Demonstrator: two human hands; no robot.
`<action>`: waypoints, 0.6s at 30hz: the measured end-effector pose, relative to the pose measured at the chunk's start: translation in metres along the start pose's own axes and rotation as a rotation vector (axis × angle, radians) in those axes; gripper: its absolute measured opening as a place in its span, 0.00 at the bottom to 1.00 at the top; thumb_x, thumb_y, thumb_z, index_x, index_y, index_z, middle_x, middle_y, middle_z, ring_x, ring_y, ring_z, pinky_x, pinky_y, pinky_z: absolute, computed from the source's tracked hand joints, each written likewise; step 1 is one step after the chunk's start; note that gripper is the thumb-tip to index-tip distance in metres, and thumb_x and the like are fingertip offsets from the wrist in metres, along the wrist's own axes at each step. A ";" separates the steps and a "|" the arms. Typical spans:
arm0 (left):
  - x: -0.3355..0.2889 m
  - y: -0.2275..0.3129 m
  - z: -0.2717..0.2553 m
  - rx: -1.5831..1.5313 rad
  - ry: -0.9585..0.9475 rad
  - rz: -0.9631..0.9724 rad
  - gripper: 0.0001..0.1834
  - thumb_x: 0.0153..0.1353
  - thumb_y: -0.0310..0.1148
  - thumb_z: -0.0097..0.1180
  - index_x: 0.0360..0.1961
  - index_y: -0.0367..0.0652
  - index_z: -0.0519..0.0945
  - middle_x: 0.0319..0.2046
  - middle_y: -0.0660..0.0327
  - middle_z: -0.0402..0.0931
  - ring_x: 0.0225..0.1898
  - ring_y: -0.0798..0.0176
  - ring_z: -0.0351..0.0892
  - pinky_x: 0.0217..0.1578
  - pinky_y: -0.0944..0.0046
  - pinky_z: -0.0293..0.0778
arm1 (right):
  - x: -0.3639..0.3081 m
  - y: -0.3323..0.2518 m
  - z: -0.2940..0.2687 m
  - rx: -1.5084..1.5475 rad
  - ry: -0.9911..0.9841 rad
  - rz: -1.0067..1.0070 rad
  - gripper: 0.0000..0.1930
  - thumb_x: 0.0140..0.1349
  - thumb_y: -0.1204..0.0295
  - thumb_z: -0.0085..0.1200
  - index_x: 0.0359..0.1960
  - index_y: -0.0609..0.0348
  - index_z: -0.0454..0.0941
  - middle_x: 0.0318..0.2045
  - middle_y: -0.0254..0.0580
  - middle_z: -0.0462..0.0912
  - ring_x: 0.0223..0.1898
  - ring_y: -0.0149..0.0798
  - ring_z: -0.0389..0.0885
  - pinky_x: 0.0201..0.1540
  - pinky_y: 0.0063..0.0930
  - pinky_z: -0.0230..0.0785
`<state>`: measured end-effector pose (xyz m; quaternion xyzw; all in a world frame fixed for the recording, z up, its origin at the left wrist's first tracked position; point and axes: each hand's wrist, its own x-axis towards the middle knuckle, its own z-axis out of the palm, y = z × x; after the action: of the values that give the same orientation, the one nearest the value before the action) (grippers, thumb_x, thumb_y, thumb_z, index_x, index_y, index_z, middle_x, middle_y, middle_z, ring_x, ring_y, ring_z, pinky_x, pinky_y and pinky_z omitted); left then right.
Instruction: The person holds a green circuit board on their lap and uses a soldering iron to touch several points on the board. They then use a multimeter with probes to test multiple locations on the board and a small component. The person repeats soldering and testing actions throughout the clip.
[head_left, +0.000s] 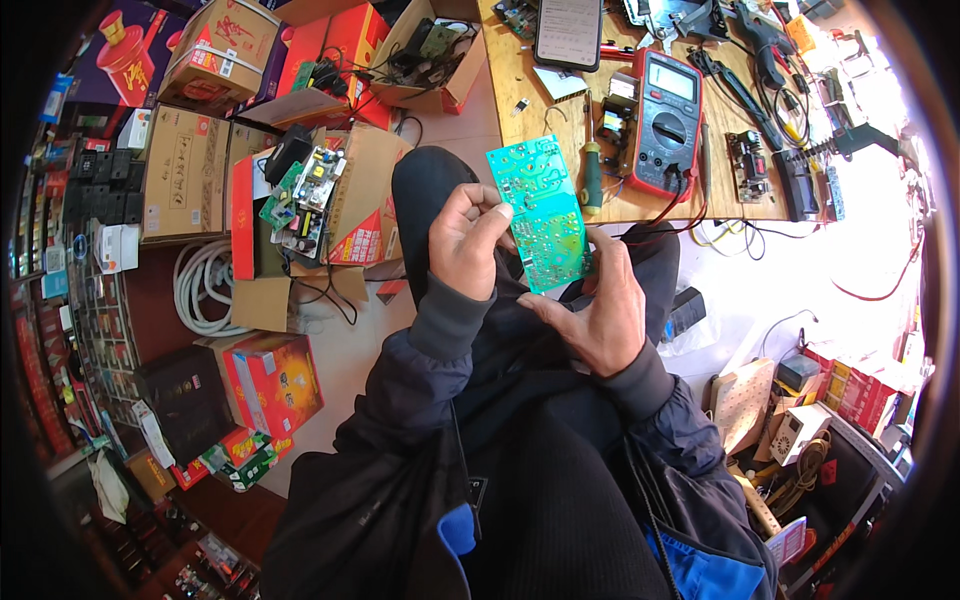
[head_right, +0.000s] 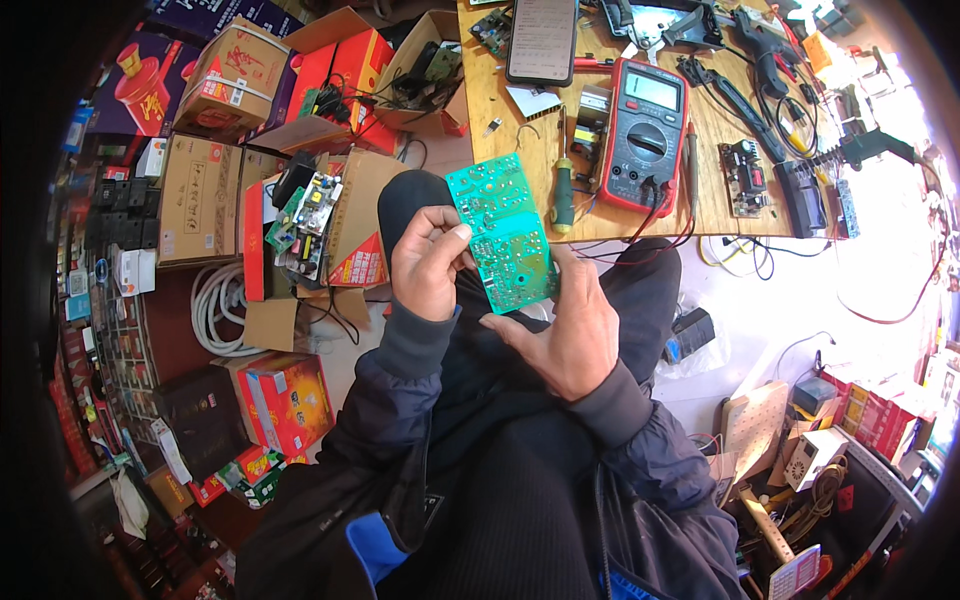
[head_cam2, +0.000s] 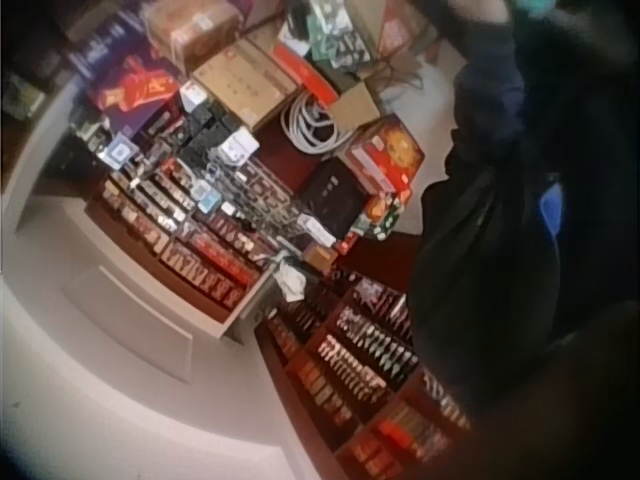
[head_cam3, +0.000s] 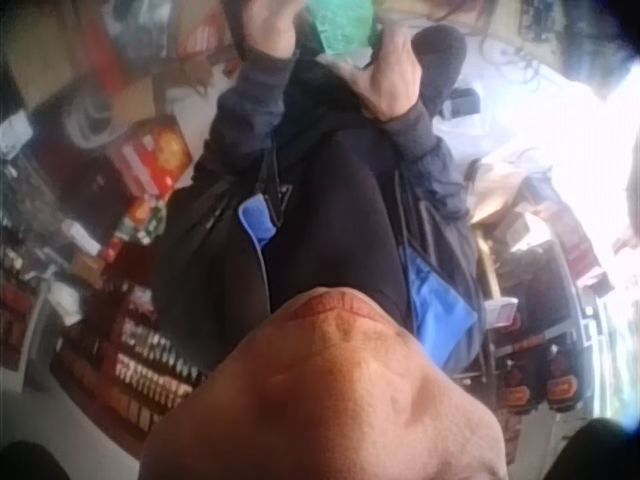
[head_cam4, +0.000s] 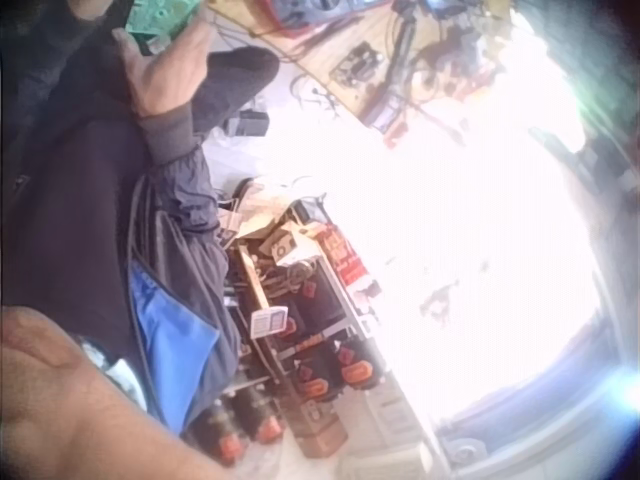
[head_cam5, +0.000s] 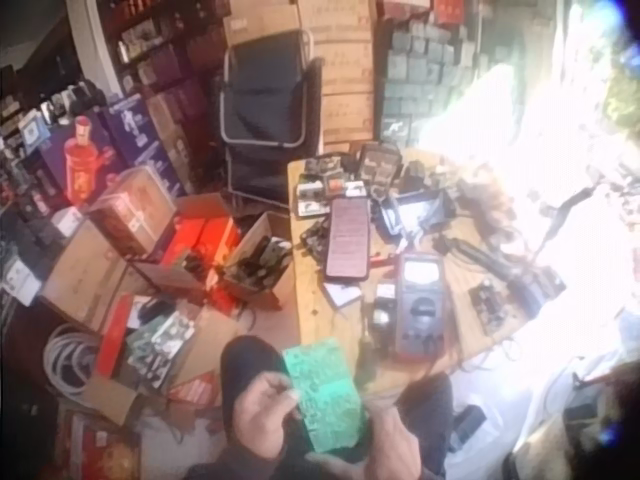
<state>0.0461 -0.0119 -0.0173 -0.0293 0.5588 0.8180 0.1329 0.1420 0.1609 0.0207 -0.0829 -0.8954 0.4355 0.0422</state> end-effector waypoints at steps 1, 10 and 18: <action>0.004 0.000 -0.002 -0.006 -0.001 -0.021 0.06 0.72 0.26 0.60 0.47 0.37 0.78 0.33 0.64 0.78 0.30 0.71 0.77 0.35 0.69 0.76 | 0.001 -0.002 0.000 0.002 -0.005 0.005 0.50 0.47 0.52 0.85 0.66 0.64 0.69 0.52 0.54 0.81 0.50 0.56 0.86 0.51 0.45 0.80; 0.028 -0.009 -0.008 -0.137 -0.003 -0.169 0.06 0.72 0.26 0.61 0.46 0.38 0.79 0.34 0.64 0.80 0.29 0.72 0.79 0.33 0.69 0.78 | 0.010 -0.004 0.001 -0.025 0.013 -0.025 0.49 0.53 0.60 0.82 0.72 0.65 0.68 0.42 0.47 0.75 0.37 0.45 0.77 0.41 0.39 0.75; 0.038 -0.010 -0.006 -0.141 -0.006 -0.178 0.08 0.73 0.27 0.62 0.49 0.37 0.79 0.36 0.63 0.80 0.30 0.72 0.79 0.33 0.69 0.78 | 0.015 -0.007 -0.009 0.014 0.015 -0.014 0.45 0.55 0.66 0.81 0.73 0.66 0.69 0.36 0.41 0.73 0.32 0.37 0.73 0.37 0.32 0.71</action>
<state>0.0116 -0.0071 -0.0365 -0.0856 0.4946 0.8404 0.2042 0.1279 0.1664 0.0321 -0.0796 -0.8925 0.4408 0.0526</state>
